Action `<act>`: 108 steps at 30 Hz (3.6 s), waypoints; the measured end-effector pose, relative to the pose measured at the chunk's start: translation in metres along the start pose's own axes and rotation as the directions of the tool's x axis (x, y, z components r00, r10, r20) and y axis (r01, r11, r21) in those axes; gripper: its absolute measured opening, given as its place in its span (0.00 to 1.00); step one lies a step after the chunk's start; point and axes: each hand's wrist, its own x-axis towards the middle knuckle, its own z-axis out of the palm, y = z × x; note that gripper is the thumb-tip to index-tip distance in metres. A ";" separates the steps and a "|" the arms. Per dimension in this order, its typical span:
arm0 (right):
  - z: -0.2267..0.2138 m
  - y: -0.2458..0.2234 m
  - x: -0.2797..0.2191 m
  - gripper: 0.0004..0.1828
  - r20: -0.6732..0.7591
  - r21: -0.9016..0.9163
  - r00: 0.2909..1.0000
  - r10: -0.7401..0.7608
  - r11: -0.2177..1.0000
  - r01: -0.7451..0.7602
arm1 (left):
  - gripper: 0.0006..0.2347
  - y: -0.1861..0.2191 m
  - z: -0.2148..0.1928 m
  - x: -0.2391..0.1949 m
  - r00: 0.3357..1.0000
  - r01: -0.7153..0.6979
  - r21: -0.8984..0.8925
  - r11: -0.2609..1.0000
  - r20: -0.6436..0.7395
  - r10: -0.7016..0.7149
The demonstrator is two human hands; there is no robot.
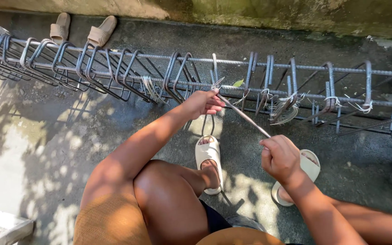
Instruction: Tying rebar intersections with wire using a manual hook tool
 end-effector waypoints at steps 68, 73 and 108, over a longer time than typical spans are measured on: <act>0.073 -0.112 0.179 0.24 0.874 -0.019 0.465 -0.144 0.945 0.327 | 0.22 0.005 -0.027 0.037 0.986 0.008 -0.127 0.992 0.168 0.013; 0.056 -0.117 0.255 0.17 0.885 -0.032 0.466 -0.021 0.994 0.107 | 0.19 -0.003 -0.037 0.034 0.987 -0.041 -0.026 0.999 0.154 0.044; -0.028 0.020 0.254 0.28 0.619 -0.184 0.693 0.369 0.926 -0.329 | 0.16 0.020 0.016 0.031 0.762 -0.183 0.767 0.615 -0.284 0.582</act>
